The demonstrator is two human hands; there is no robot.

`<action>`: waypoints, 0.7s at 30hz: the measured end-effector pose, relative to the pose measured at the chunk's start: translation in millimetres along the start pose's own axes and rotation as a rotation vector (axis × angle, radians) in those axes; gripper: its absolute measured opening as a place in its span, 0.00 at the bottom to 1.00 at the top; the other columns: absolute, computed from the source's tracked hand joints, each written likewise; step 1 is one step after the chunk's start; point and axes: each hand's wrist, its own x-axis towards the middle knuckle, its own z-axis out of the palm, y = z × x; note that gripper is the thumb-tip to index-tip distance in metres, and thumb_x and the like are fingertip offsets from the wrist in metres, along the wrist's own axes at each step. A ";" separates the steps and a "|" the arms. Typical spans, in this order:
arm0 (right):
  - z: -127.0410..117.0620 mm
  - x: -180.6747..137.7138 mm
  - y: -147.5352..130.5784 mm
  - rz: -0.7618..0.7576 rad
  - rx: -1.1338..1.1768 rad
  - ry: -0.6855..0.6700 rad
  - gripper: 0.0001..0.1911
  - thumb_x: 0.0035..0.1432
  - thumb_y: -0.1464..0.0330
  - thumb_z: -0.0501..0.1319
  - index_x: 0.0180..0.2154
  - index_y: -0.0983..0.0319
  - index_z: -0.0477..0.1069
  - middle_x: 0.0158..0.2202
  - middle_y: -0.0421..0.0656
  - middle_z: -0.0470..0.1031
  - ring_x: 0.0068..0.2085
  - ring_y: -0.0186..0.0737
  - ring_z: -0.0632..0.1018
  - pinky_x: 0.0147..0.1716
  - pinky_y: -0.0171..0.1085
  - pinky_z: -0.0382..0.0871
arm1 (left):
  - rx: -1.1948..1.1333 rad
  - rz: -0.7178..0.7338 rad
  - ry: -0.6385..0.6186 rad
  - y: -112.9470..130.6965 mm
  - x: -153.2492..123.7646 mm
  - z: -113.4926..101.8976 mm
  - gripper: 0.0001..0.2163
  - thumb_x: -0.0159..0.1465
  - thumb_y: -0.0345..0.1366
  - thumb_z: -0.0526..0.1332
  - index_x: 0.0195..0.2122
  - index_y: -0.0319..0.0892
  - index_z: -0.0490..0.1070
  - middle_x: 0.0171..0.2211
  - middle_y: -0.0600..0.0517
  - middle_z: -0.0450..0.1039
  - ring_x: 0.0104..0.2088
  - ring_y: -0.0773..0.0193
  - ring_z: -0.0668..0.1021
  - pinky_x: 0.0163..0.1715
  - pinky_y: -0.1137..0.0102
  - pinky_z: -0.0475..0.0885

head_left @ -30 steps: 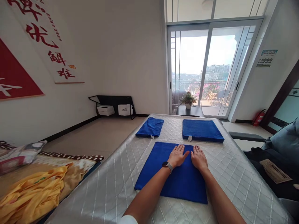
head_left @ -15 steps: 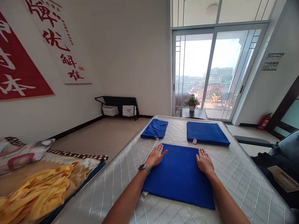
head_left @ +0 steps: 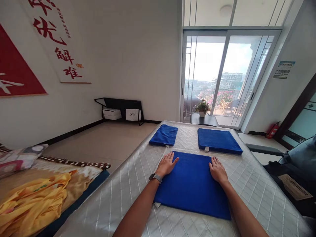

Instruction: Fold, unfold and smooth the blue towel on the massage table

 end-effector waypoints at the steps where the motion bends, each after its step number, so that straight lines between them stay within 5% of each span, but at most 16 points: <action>1: -0.7 -0.6 -0.5 0.001 0.003 -0.001 0.34 0.72 0.59 0.39 0.73 0.68 0.47 0.74 0.46 0.47 0.74 0.41 0.47 0.70 0.43 0.39 | -0.003 -0.003 0.005 -0.2 -0.2 0.2 0.39 0.71 0.61 0.34 0.71 0.38 0.54 0.72 0.43 0.54 0.72 0.53 0.58 0.70 0.57 0.51; 10: -4.4 -2.8 -3.1 0.010 0.018 0.010 0.35 0.71 0.60 0.39 0.72 0.71 0.46 0.74 0.48 0.45 0.74 0.41 0.47 0.71 0.42 0.38 | 0.029 -0.038 -0.026 7.0 6.0 -17.0 0.34 0.72 0.58 0.36 0.69 0.42 0.59 0.70 0.44 0.61 0.69 0.52 0.64 0.66 0.57 0.57; 15: -3.9 -2.4 -2.7 0.007 0.042 0.011 0.35 0.71 0.59 0.40 0.72 0.71 0.46 0.75 0.47 0.44 0.74 0.42 0.47 0.70 0.42 0.38 | 0.137 -0.078 0.005 19.2 21.1 -36.9 0.30 0.73 0.55 0.40 0.57 0.41 0.72 0.58 0.39 0.73 0.59 0.46 0.73 0.60 0.52 0.63; 18: -2.7 -1.2 -2.7 0.014 0.059 0.009 0.35 0.71 0.60 0.40 0.72 0.71 0.46 0.75 0.48 0.44 0.74 0.42 0.47 0.70 0.42 0.37 | 0.128 -0.071 0.103 45.6 27.9 -34.7 0.29 0.73 0.54 0.42 0.51 0.38 0.75 0.54 0.35 0.74 0.58 0.44 0.72 0.60 0.50 0.62; 21: -1.7 -0.4 -2.7 0.008 0.060 0.011 0.35 0.71 0.60 0.41 0.72 0.70 0.46 0.74 0.48 0.45 0.74 0.42 0.46 0.70 0.43 0.38 | -0.027 0.083 0.147 98.0 31.5 -17.5 0.25 0.75 0.49 0.42 0.51 0.41 0.75 0.52 0.39 0.76 0.56 0.50 0.74 0.58 0.54 0.66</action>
